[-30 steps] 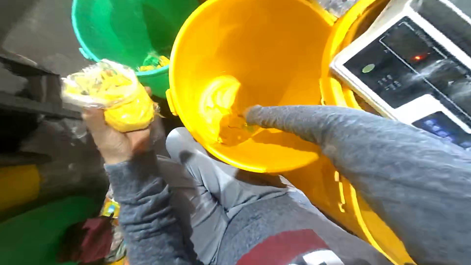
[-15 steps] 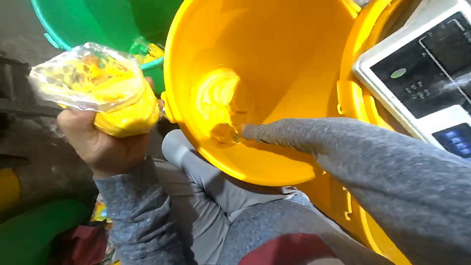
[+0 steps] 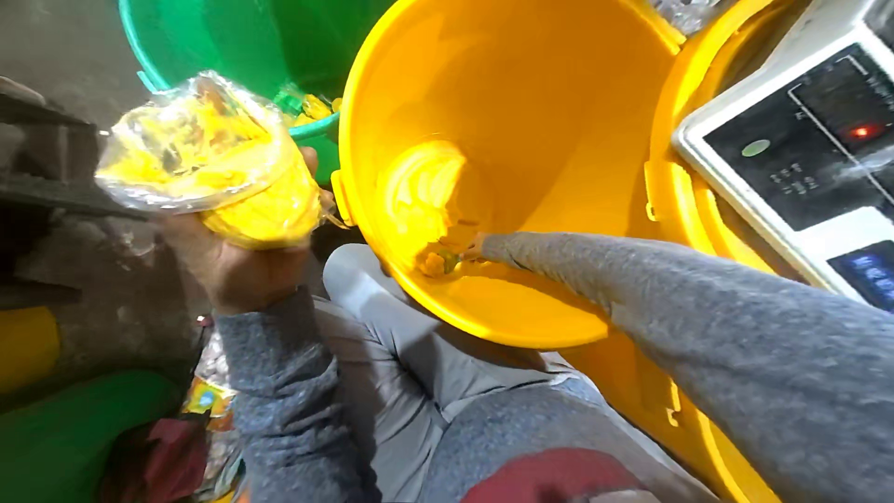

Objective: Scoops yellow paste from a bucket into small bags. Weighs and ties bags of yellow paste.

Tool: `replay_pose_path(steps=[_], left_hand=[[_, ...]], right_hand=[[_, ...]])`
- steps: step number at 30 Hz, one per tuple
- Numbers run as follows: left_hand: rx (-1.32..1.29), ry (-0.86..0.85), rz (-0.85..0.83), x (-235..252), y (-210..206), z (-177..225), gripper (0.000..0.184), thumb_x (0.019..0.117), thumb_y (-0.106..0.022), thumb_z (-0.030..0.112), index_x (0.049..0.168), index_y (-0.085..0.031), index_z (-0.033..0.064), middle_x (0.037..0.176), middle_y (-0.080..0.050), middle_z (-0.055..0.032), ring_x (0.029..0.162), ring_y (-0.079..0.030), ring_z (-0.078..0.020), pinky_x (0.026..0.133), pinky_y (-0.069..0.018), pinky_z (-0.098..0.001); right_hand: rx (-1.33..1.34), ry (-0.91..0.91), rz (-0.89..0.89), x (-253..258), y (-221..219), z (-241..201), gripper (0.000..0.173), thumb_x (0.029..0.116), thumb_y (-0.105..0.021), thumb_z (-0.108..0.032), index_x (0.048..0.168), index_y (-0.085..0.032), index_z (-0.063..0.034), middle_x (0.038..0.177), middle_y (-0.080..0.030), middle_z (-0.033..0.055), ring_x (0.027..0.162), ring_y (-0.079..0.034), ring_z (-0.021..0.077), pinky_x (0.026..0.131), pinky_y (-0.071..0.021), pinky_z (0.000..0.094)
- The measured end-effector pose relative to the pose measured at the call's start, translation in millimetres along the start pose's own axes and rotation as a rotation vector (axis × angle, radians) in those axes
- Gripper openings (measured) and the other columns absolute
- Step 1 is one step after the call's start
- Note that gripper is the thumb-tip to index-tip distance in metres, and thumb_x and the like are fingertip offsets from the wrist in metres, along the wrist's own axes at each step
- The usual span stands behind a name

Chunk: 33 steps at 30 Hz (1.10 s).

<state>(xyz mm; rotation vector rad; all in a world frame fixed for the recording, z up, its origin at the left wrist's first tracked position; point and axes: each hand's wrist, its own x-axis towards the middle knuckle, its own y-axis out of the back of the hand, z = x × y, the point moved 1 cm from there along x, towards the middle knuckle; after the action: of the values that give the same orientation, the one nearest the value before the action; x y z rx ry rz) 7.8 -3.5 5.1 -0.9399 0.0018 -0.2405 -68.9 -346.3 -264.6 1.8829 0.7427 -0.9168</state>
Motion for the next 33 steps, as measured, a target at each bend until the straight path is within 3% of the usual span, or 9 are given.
replay_pose_path(steps=[1, 4, 6, 11, 16, 22, 25, 28, 33], left_hand=[[-0.007, -0.006, 0.019, -0.1, -2.4, 0.0, 0.073, 0.0805, -0.069, 0.067, 0.129, -0.058, 0.0136, 0.118, -0.07, -0.0149, 0.099, -0.071, -0.03, 0.078, -0.0626, -0.0428], [0.063, -0.054, 0.077, -0.7, -5.9, -1.2, 0.066, 0.0768, -0.081, 0.053, 0.126, -0.059, 0.0142, 0.116, -0.071, -0.0134, 0.1, -0.072, -0.0301, 0.078, -0.0636, -0.0452], [0.123, -0.054, 0.097, -0.7, -4.8, -0.8, 0.073, 0.0669, -0.09, 0.049, 0.124, -0.061, 0.0149, 0.115, -0.071, -0.0122, 0.101, -0.072, -0.0285, 0.08, -0.0636, -0.0456], [0.187, -0.096, 0.229, -8.7, -12.3, -6.2, 0.089, 0.0507, -0.094, 0.057, 0.12, -0.057, 0.0149, 0.106, -0.073, -0.0065, 0.093, -0.073, -0.0206, 0.077, -0.0636, -0.0398], [0.321, -0.116, 0.186, -31.5, -20.1, -14.4, 0.078, 0.0586, -0.096, 0.043, 0.122, -0.055, 0.0214, 0.099, -0.072, 0.0044, 0.087, -0.071, -0.0095, 0.074, -0.0624, -0.0314], [0.538, -0.123, -0.023, -33.5, -34.4, -26.5, 0.095, 0.0583, -0.097, 0.041, 0.14, -0.054, 0.0172, 0.114, -0.07, 0.005, 0.095, -0.069, -0.0064, 0.081, -0.0609, -0.0283], [0.625, -0.187, 0.017, -31.1, -40.8, -37.2, 0.096, 0.0617, -0.093, 0.027, 0.145, -0.049, 0.0092, 0.12, -0.068, -0.0008, 0.1, -0.068, -0.0085, 0.087, -0.0598, -0.0305], [0.796, -0.285, 0.138, -28.3, -42.3, -44.6, 0.09, 0.0656, -0.088, 0.015, 0.146, -0.048, 0.0039, 0.125, -0.065, -0.0085, 0.104, -0.067, -0.0105, 0.09, -0.058, -0.0313], [1.036, -0.266, 0.291, -25.5, -43.5, -47.2, 0.082, 0.0712, -0.089, 0.023, 0.144, -0.054, 0.0051, 0.126, -0.066, -0.0146, 0.11, -0.067, -0.0172, 0.097, -0.0553, -0.0385]], right_hand=[[0.032, -0.129, -0.194, 4.7, 24.2, -13.7, 0.05, 0.1096, -0.048, -0.036, 0.133, -0.059, 0.0073, 0.13, -0.062, 0.0243, 0.116, -0.06, 0.0283, 0.108, -0.0418, 0.0412], [0.183, -0.073, -0.144, 33.4, 51.1, -1.2, 0.044, 0.106, -0.056, -0.038, 0.119, -0.067, 0.0027, 0.092, -0.065, 0.0147, 0.071, -0.054, 0.0173, 0.069, -0.0479, 0.0358], [0.233, -0.035, -0.096, 28.2, 85.6, -17.0, 0.042, 0.1056, -0.058, -0.035, 0.12, -0.066, 0.0034, 0.096, -0.064, 0.0167, 0.076, -0.053, 0.0202, 0.076, -0.0474, 0.0404], [0.335, 0.204, 0.27, -31.2, 169.8, -73.2, 0.029, 0.1014, -0.066, -0.027, 0.093, -0.074, -0.001, 0.061, -0.057, 0.0032, 0.048, -0.044, 0.0074, 0.049, -0.0394, 0.0266], [0.401, 0.615, 0.513, -195.3, 222.3, -113.9, 0.022, 0.1013, -0.063, -0.019, 0.091, -0.073, -0.0012, 0.061, -0.057, -0.0017, 0.048, -0.044, 0.0015, 0.047, -0.0388, 0.0206], [0.313, 0.854, 0.683, -303.2, 197.5, -154.9, 0.018, 0.0971, -0.065, -0.009, 0.084, -0.073, -0.0008, 0.058, -0.058, -0.0027, 0.046, -0.045, -0.0002, 0.046, -0.0402, 0.0178], [-0.041, 0.788, 0.862, -310.2, 180.8, -172.6, 0.026, 0.0952, -0.073, -0.027, 0.08, -0.074, -0.0053, 0.06, -0.06, 0.0036, 0.052, -0.054, 0.0141, 0.052, -0.0457, 0.0387], [-0.213, 0.583, 0.911, -316.9, 146.0, -195.0, 0.036, 0.1019, -0.062, -0.033, 0.088, -0.071, -0.0012, 0.071, -0.066, 0.0174, 0.069, -0.067, 0.0368, 0.063, -0.0516, 0.0595], [-0.274, 0.445, 0.955, -314.4, 88.3, -211.9, 0.039, 0.1083, -0.048, -0.031, 0.1, -0.068, 0.0019, 0.08, -0.07, 0.0221, 0.079, -0.072, 0.0435, 0.066, -0.0535, 0.0596]])
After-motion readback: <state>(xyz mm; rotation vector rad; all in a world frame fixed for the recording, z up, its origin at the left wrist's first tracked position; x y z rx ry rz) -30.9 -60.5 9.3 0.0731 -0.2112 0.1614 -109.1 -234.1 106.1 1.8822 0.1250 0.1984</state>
